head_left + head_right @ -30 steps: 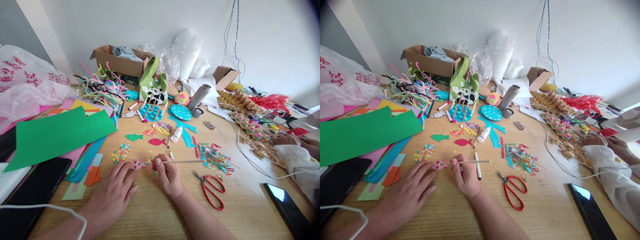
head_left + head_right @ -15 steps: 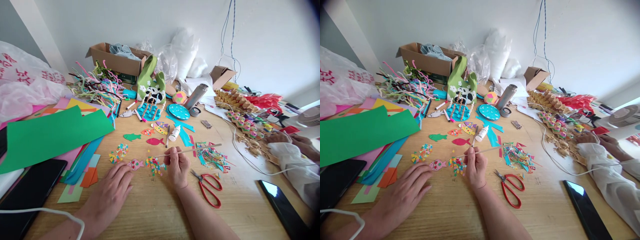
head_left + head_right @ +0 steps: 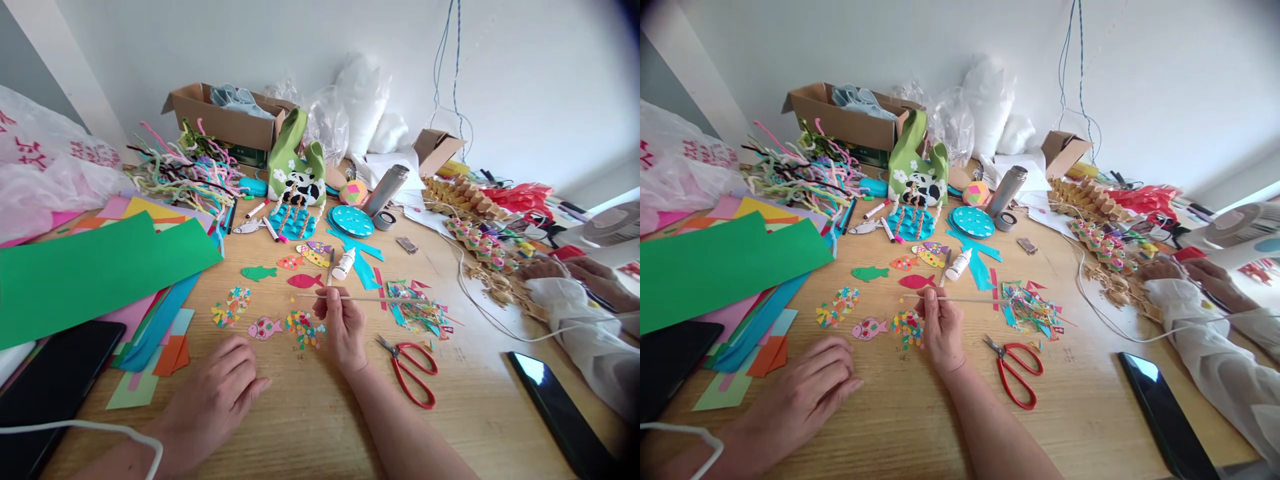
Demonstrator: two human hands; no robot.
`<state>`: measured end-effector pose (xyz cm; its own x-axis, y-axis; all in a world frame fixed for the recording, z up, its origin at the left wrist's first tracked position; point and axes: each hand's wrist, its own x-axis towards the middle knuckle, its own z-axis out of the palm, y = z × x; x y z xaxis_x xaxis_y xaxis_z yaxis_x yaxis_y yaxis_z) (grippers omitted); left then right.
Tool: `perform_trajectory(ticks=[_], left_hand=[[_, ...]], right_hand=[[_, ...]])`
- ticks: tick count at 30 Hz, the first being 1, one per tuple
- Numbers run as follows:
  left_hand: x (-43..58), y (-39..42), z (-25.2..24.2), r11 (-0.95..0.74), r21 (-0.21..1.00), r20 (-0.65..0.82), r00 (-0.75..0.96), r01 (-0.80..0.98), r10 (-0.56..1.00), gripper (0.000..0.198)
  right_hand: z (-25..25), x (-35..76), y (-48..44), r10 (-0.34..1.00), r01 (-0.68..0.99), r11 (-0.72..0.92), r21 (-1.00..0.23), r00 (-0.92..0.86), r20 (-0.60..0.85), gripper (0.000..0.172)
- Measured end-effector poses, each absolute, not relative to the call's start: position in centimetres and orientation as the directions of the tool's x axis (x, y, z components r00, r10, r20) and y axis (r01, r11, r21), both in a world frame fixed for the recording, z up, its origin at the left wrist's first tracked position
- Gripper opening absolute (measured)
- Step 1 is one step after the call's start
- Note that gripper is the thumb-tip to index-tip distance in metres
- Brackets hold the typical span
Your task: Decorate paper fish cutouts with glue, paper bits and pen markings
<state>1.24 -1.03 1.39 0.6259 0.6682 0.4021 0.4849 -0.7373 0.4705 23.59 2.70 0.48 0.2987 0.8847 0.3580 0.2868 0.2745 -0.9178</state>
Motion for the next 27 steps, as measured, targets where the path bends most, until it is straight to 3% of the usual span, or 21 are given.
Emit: perform_trajectory(ticks=[6,10,18,27], left_hand=[[1.2,-1.1,2.0,-0.706,0.503,0.352,0.629,0.498,0.694,0.025],[1.1,-1.1,1.7,-0.693,0.423,0.342,0.606,0.584,0.719,0.021],[1.0,-1.1,0.5,-0.672,0.246,0.333,0.59,0.698,0.735,0.037],[0.9,-0.9,-0.4,-0.675,0.246,0.336,0.592,0.696,0.733,0.042]], right_hand=[[-0.1,23.5,2.8,0.867,0.373,0.31,-0.874,0.267,0.421,0.046],[-0.6,23.4,2.8,0.859,0.451,0.335,-0.827,0.215,0.465,0.045],[0.0,23.0,2.6,0.848,0.581,0.41,-0.703,0.04,0.528,0.04],[0.1,23.2,2.6,0.855,0.603,0.381,-0.701,0.059,0.515,0.038]])
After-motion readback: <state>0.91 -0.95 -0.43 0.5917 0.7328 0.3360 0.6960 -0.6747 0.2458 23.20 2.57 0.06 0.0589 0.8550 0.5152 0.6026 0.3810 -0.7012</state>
